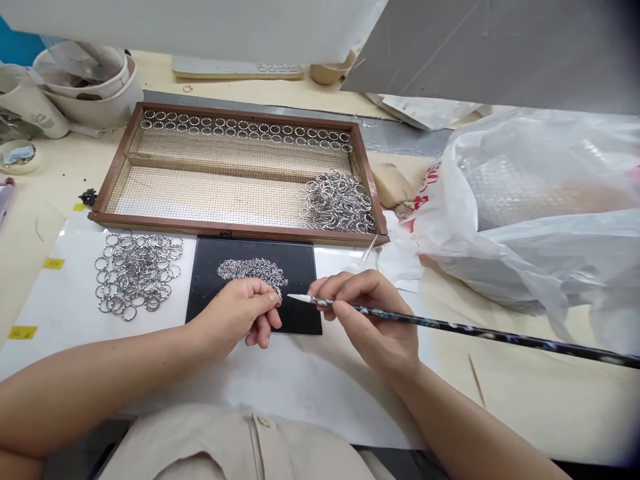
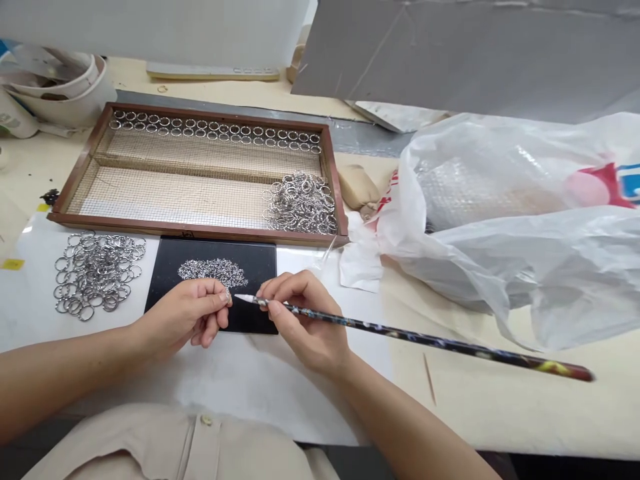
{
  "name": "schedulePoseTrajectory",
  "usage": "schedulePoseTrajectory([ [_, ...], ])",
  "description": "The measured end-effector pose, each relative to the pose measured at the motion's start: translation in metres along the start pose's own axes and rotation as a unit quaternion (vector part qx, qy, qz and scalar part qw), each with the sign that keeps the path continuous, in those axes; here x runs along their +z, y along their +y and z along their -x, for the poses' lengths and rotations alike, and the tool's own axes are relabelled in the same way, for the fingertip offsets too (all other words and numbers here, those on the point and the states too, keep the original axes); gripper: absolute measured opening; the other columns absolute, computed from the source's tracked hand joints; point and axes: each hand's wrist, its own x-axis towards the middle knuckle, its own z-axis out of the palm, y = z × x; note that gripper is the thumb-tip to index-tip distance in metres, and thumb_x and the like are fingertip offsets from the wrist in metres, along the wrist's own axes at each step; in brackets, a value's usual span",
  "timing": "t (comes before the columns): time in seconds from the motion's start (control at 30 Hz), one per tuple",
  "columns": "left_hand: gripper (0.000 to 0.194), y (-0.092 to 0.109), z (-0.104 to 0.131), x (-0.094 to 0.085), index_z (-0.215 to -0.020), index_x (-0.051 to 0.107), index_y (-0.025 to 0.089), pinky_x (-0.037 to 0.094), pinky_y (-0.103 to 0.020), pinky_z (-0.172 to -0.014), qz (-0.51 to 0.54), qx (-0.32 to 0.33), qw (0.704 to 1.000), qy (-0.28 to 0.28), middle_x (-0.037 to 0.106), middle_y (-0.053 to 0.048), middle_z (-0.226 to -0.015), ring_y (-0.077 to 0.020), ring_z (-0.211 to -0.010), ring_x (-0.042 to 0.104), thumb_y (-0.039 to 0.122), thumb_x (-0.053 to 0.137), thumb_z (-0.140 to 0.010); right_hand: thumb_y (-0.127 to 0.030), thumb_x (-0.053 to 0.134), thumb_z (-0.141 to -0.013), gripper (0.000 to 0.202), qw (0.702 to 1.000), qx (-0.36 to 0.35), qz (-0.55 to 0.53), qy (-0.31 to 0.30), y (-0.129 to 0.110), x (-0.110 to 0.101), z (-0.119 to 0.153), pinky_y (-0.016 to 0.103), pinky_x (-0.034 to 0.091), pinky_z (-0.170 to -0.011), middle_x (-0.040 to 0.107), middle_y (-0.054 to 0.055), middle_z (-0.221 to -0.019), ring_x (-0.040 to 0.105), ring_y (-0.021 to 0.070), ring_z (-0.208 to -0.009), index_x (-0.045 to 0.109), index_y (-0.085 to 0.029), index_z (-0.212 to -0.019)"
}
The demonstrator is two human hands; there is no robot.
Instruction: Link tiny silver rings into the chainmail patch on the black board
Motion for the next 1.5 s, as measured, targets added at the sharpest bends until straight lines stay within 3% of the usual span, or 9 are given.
schedulePoseTrajectory([
  [1.3,0.029,-0.0021,-0.0001,-0.0012,-0.065,0.05,0.015,0.028,-0.015,-0.034,-0.012,0.009,1.0,-0.007,0.052,0.005,-0.041,-0.0033,-0.029,0.04,0.02,0.043,-0.092,-0.011,0.051,-0.085,0.011,0.999,-0.021,0.03,-0.037,-0.0009,0.0006,0.0023,0.042,0.052,-0.073,0.057,0.001,-0.07,0.059,0.0189,-0.075,0.052,-0.022,-0.083],
  [1.5,0.026,0.0004,0.0016,0.0003,-0.066,0.049,0.015,0.028,-0.015,-0.034,-0.007,-0.004,1.0,0.008,0.053,0.005,-0.043,-0.0034,-0.03,0.041,0.017,0.044,-0.091,-0.014,0.054,-0.083,0.012,0.991,0.065,0.115,0.028,0.0031,-0.0029,-0.0036,0.031,0.047,-0.057,0.059,0.001,-0.071,0.059,0.016,-0.067,0.05,-0.021,-0.074],
])
